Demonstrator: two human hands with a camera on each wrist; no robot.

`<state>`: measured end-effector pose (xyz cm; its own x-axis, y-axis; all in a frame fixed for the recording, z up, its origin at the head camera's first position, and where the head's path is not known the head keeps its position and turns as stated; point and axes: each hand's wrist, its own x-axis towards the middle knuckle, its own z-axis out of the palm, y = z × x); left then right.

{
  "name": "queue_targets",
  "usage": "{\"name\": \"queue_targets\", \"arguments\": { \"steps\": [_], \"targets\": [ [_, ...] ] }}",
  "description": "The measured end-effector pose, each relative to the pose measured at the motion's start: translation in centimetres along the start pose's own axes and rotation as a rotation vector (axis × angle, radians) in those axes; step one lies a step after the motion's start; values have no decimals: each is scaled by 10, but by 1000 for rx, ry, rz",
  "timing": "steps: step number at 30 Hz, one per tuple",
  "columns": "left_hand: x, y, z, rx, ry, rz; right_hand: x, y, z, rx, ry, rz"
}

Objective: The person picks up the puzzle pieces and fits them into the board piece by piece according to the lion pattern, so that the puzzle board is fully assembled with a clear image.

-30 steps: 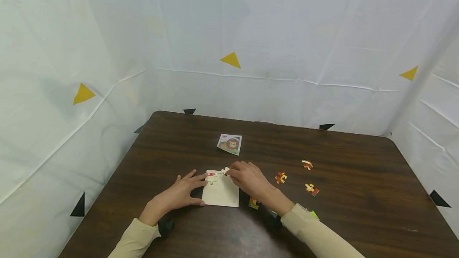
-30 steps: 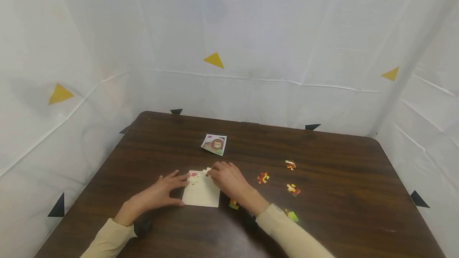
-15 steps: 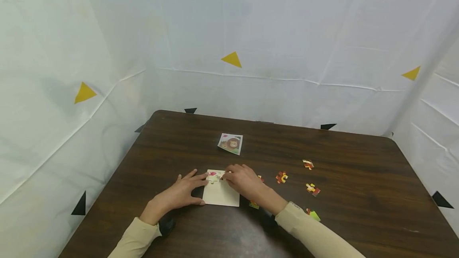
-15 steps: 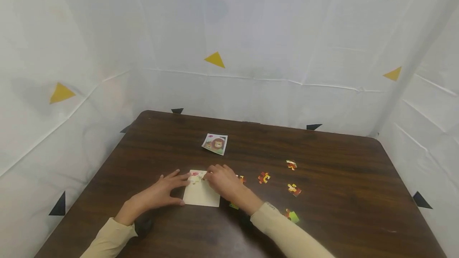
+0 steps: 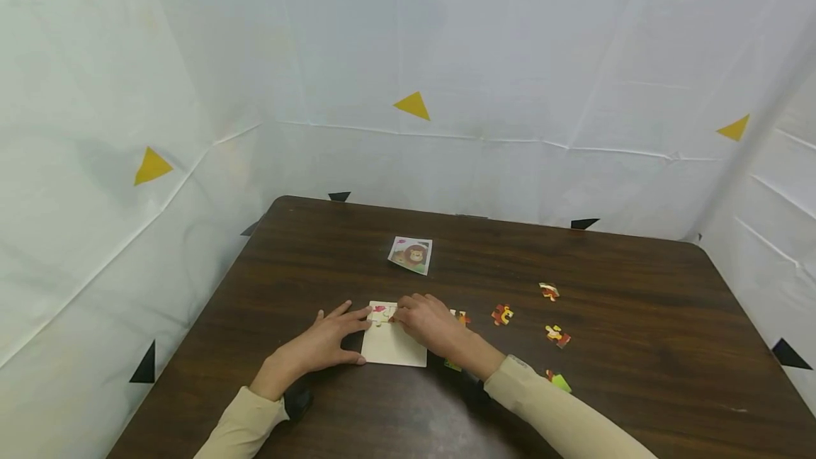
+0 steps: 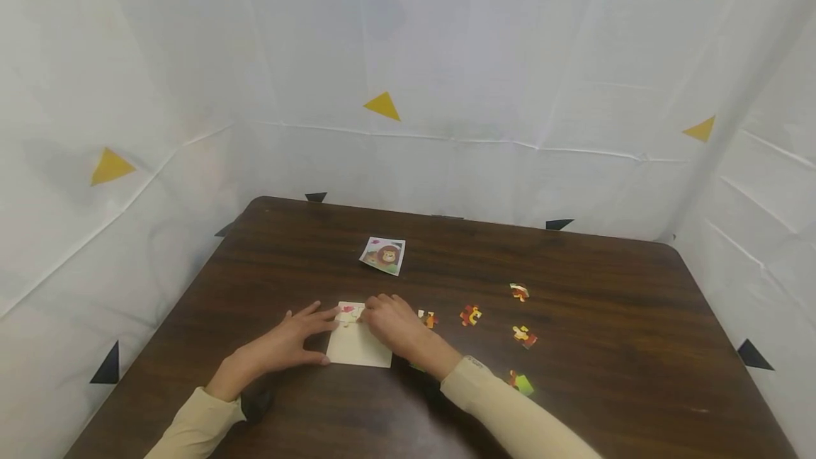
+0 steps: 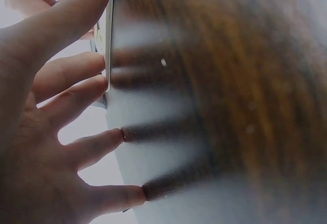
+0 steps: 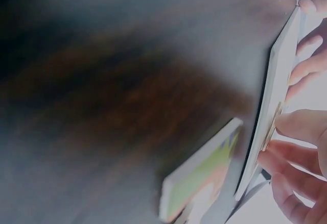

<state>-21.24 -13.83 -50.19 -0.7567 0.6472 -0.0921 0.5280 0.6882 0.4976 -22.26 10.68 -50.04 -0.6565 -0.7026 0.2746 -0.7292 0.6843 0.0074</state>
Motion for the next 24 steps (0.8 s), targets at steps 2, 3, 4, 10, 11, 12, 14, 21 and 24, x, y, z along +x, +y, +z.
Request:
{"name": "queue_targets", "arguments": {
  "steps": [2, 3, 4, 10, 11, 12, 14, 21, 24],
  "targets": [
    [0, 0, 1, -6, 2, 3, 1, -1, 1, -3, -1, -3],
    [0, 0, 1, -7, 3, 6, 1, -1, 1, -4, -3, -2],
    [0, -1, 2, -8, 4, 6, 1, -2, 1, -3, -7, -2],
    [1, -3, 3, -9, 11, 1, 3, -3, 0, 13, -21, -1],
    [1, -3, 3, -9, 12, 2, 3, -3, 0, 16, -22, 1],
    [1, -4, 3, -8, 13, 2, 3, -3, 0, 21, -23, 4],
    [1, -4, 4, -3, 13, 4, 3, -3, -1, 29, -25, 9],
    [1, -3, 2, 22, 6, -6, 6, -1, 0, 25, -15, 16],
    [1, -2, 1, 26, 0, -6, 7, 0, 0, 20, -24, 24]
  ]
}}
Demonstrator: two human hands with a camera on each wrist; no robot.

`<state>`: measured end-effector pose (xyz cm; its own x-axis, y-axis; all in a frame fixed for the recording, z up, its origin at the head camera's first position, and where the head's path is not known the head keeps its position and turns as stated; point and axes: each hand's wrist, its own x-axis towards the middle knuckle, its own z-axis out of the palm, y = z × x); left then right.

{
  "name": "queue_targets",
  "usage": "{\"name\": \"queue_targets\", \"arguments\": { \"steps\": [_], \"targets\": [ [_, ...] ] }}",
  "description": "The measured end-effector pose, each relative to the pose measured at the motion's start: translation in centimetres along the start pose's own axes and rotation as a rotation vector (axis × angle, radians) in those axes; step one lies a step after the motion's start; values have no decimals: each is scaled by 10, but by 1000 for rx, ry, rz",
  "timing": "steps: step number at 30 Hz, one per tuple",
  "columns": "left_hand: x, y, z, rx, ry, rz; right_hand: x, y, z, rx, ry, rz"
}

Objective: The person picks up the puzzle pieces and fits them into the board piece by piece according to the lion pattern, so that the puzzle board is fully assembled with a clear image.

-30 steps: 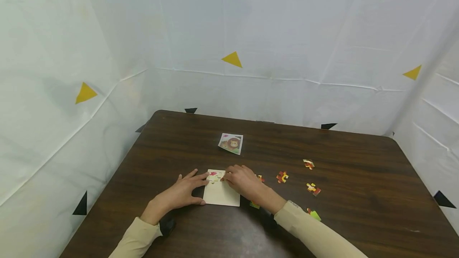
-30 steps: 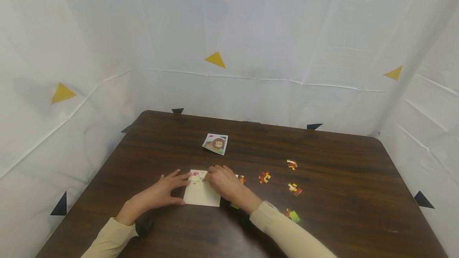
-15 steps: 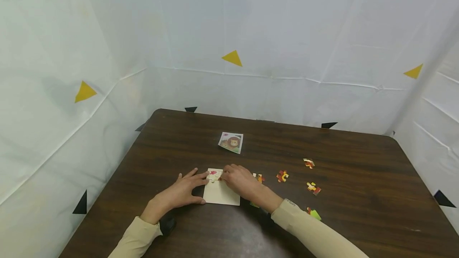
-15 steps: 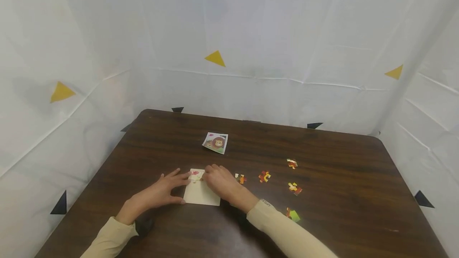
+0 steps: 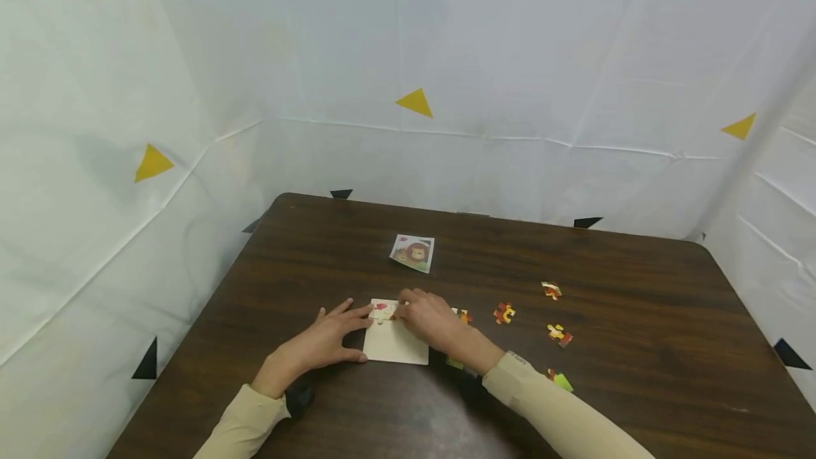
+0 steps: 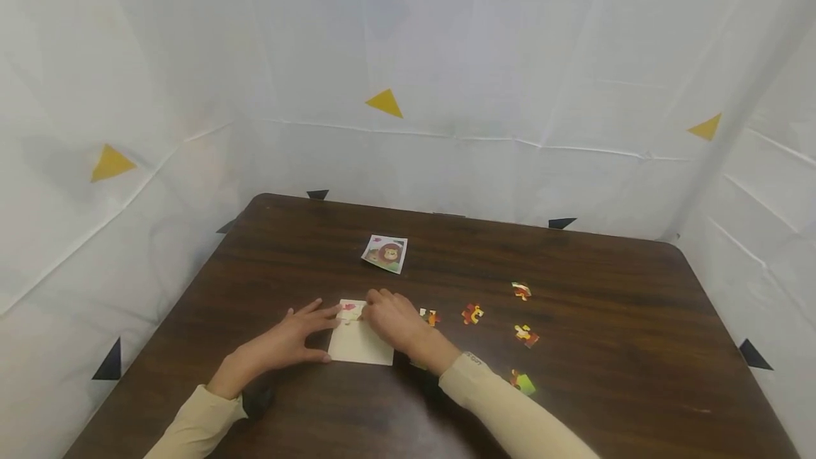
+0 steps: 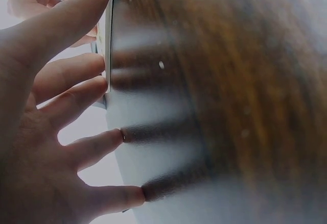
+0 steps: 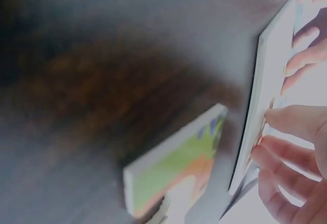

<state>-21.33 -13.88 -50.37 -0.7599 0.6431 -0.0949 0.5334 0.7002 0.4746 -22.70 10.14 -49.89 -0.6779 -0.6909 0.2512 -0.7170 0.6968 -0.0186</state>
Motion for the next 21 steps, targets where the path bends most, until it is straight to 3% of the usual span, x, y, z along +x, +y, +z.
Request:
{"name": "queue_targets", "arguments": {
  "steps": [14, 21],
  "targets": [
    [1, 0, 3, -24, 6, 2, -7, 0, -4, 16, -52, 22],
    [1, 0, 3, -16, 15, 1, -16, 12, -11, 17, 20, 40]
  ]
}}
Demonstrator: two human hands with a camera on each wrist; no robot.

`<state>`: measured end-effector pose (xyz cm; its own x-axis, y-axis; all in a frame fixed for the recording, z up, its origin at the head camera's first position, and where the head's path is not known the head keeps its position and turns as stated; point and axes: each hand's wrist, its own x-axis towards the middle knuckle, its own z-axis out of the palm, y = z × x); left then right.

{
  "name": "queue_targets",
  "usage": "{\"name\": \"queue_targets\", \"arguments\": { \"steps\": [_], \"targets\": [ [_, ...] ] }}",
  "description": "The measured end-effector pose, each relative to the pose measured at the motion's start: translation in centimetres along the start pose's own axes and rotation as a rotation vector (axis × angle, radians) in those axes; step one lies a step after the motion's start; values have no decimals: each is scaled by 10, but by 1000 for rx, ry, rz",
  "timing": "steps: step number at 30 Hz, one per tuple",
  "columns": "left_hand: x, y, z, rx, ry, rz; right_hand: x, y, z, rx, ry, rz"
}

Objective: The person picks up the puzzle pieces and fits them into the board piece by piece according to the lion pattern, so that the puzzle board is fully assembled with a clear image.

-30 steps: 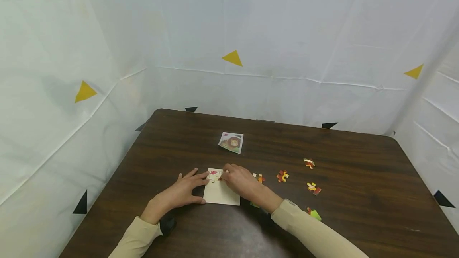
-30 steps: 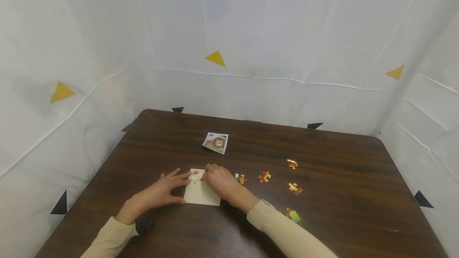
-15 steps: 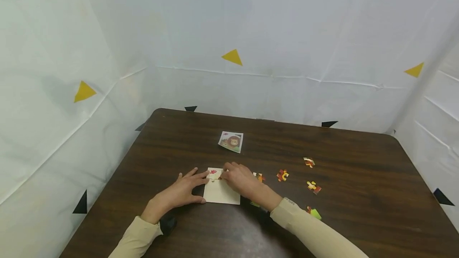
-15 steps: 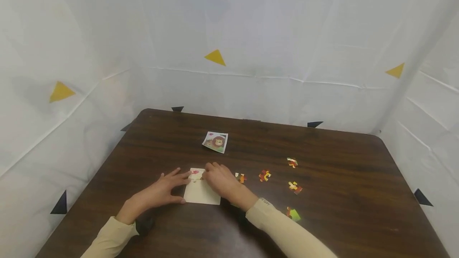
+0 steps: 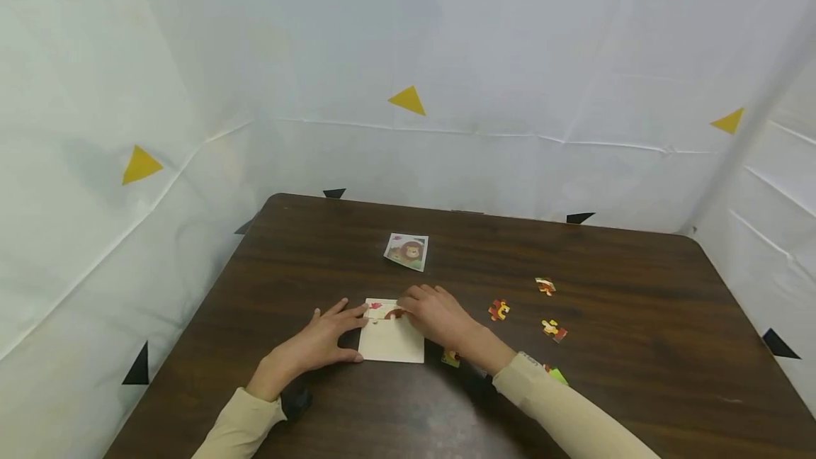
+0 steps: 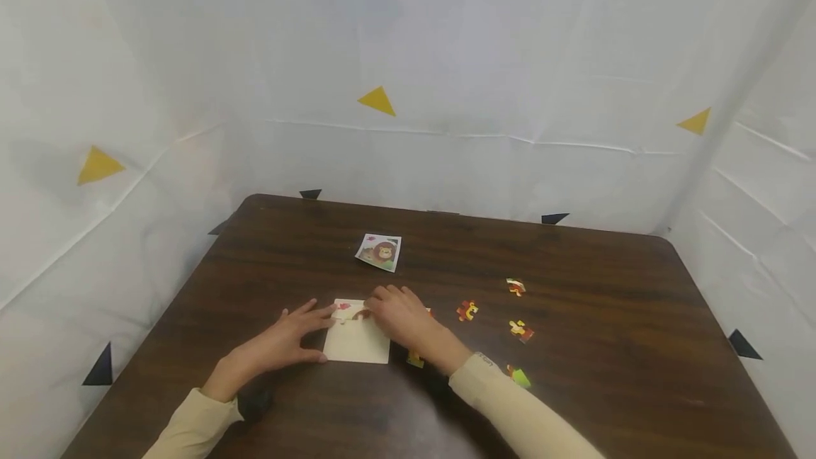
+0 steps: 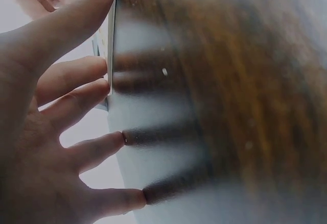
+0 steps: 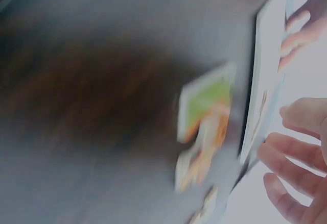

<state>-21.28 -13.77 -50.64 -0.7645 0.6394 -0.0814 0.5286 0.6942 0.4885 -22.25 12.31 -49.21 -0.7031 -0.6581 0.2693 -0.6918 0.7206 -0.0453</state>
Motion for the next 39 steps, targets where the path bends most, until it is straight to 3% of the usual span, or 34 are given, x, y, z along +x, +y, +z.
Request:
{"name": "queue_targets", "arguments": {
  "steps": [17, 39],
  "targets": [
    [0, 3, -1, -9, 9, -15, -31, 51, -22, -16, 2, 203],
    [1, 2, 1, -11, 12, -31, -70, 98, -36, -6, 24, 345]
  ]
}}
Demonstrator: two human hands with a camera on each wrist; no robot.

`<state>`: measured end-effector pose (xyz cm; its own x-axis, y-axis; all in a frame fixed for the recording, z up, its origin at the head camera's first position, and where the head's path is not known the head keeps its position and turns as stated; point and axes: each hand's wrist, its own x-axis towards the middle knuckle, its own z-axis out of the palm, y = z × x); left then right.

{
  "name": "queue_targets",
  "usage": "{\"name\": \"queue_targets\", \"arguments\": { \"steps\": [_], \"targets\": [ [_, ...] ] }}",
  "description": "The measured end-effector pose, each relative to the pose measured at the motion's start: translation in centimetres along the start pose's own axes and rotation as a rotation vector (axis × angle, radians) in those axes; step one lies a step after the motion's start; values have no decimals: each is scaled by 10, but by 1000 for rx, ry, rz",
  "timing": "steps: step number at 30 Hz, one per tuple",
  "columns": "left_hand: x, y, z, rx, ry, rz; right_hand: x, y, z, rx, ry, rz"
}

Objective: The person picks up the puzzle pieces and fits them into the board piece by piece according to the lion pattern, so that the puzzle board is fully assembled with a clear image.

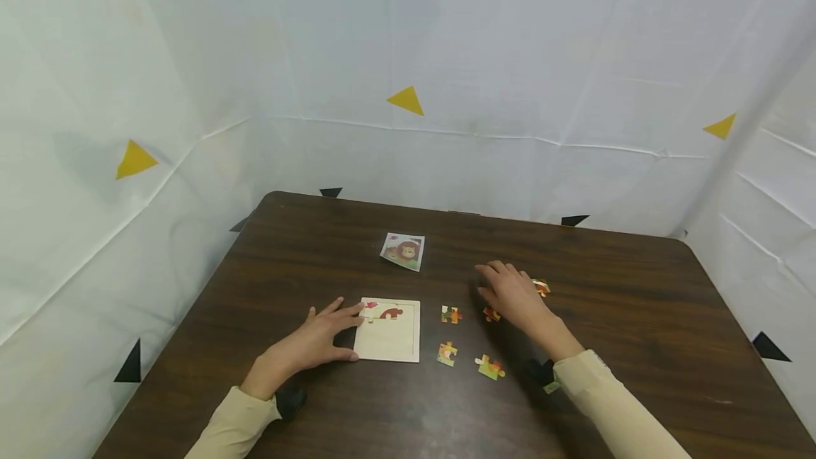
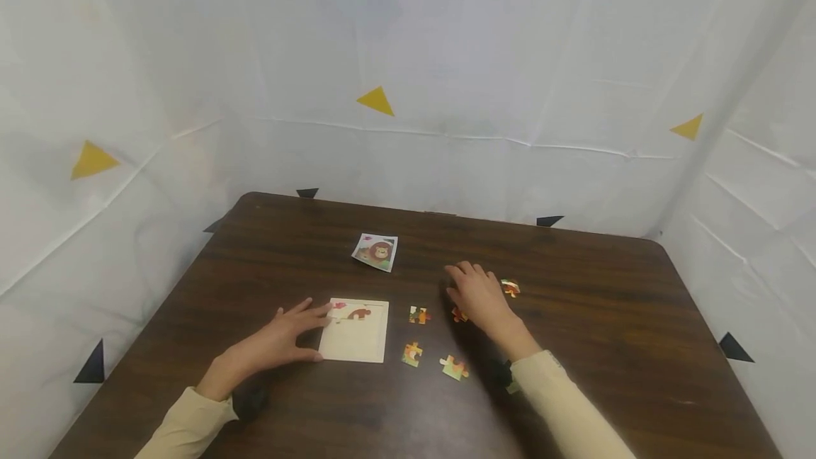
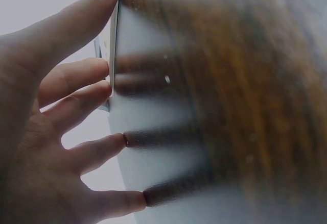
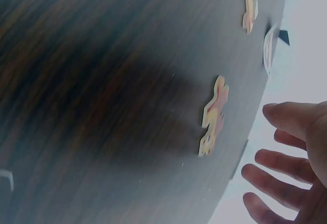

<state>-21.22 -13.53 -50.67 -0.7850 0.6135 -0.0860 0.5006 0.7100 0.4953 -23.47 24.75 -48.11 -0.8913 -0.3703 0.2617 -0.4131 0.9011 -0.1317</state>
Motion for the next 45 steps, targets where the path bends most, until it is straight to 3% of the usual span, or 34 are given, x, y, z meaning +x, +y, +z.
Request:
{"name": "queue_targets", "arguments": {
  "steps": [15, 31, 45],
  "targets": [
    [5, 6, 0, -7, -7, -11, -11, 25, -16, -7, -52, 91],
    [9, 9, 2, -5, -20, -12, -45, 75, -24, 1, -89, 203],
    [10, 10, -1, -1, -21, 4, -52, 87, -24, 54, -95, 174]
  ]
}}
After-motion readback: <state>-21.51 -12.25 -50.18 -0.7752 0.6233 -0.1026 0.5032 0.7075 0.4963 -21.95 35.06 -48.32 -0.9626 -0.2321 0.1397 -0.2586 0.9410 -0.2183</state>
